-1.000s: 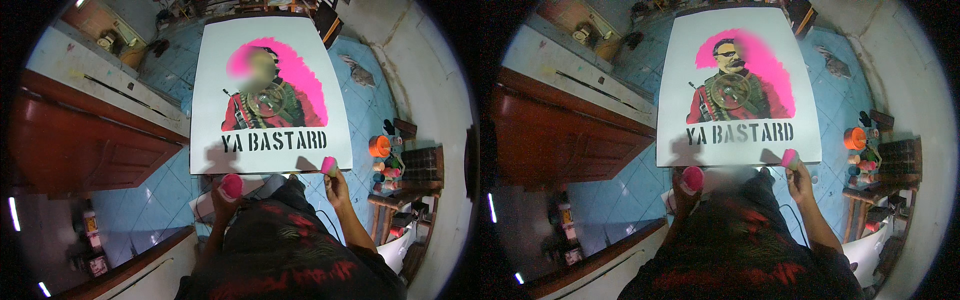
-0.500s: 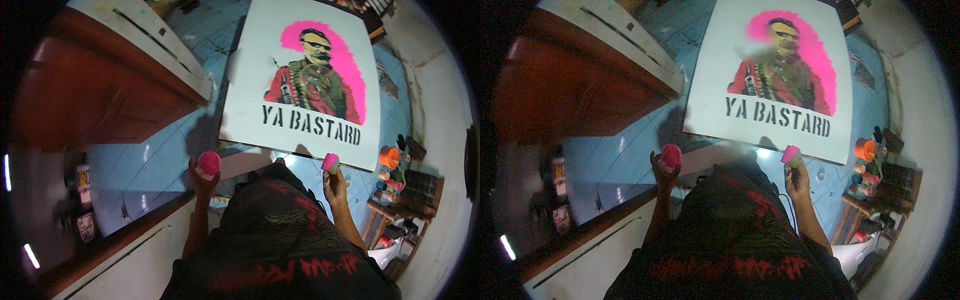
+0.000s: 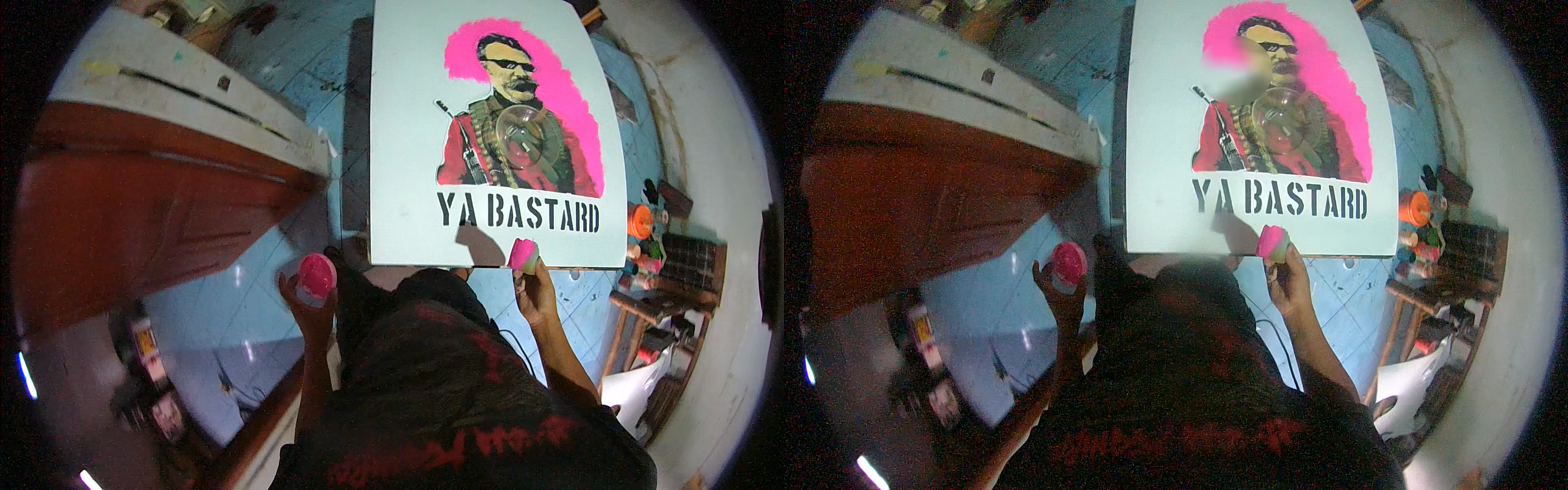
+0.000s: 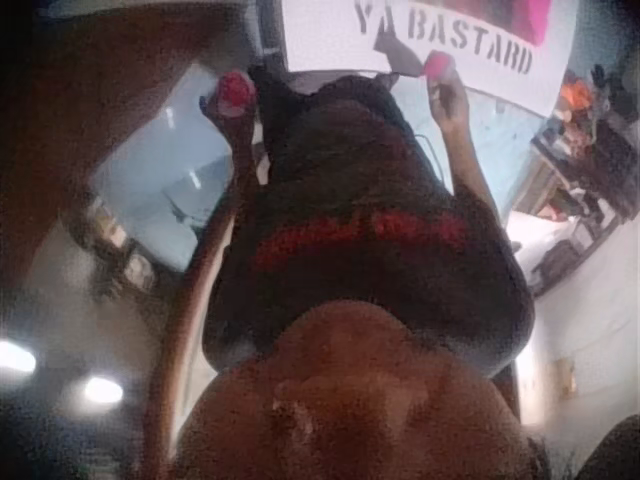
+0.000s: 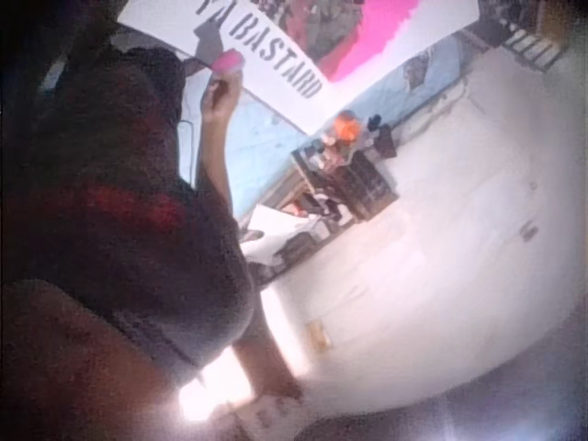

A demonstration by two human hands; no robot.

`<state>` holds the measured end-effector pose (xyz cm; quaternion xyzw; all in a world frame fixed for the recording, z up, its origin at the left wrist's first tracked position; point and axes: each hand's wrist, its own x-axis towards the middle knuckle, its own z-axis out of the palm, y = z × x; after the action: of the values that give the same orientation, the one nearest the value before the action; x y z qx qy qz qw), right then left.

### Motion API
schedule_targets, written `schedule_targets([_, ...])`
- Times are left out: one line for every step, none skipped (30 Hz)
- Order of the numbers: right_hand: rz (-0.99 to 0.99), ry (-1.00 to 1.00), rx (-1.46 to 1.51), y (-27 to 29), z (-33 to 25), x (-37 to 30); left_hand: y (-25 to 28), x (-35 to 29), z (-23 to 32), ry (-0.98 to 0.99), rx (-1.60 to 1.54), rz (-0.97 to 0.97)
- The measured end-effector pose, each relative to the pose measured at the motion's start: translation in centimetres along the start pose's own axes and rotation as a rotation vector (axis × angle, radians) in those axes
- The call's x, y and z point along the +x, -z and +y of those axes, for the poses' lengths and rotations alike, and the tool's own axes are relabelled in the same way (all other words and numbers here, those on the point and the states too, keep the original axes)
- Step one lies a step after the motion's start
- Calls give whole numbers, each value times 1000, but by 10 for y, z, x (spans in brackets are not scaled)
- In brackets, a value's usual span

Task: The person uses a sponge to apply bright pink paint around the hair area of a printed poster on a white board. They repeatedly dip the sponge into a small container of pink paint and dab it onto the surface, gradually expanding the painted region.

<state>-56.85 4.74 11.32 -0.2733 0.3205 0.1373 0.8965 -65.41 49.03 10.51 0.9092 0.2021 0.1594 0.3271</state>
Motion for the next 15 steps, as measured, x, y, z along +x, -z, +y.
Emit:
schedule_targets([-2, 32, 7, -6, 11, 3, 0, 18, -10, -20, -29, -26])
schedule_targets([11, 83, 5, -13, 24, 3, 0, 38, -22, -42, -58, -55])
schedule_targets([22, 136, 9, -21, 40, 7, 1, 61, -37, -70, -84, -84])
schedule_targets([36, 196, 17, -32, 62, 9, 4, 86, -55, -235, 75, -99])
schedule_targets([53, 228, 22, -43, 80, 13, 2, 111, -73, -242, 24, -129])
schedule_targets([79, 256, 34, -59, 100, 15, 2, 135, -91, -249, -20, -171])
schedule_targets([125, 272, 37, -79, 117, 7, 7, 152, -106, -237, -61, -230])
schedule_targets([289, 362, 126, -104, 142, 12, 10, 184, -124, -249, -128, -314])
schedule_targets([120, 327, 103, -72, 160, 8, 15, 200, -133, -309, -118, -369])
schedule_targets([236, 344, 137, -93, 181, 0, 27, 219, -141, -370, -85, -395])
schedule_targets([337, 374, 167, -122, 194, -3, 34, 240, -143, -440, -66, -405])
schedule_targets([309, 366, 195, -136, 208, -8, 50, 252, -143, -277, -227, -517])
schedule_targets([280, 357, 220, -146, 222, -13, 60, 264, -148, -295, -239, -539])
schedule_targets([249, 346, 242, -156, 234, -19, 69, 274, -153, -312, -252, -559])
schedule_targets([234, 329, 277, -168, 245, -20, 79, 284, -158, -330, -261, -565])
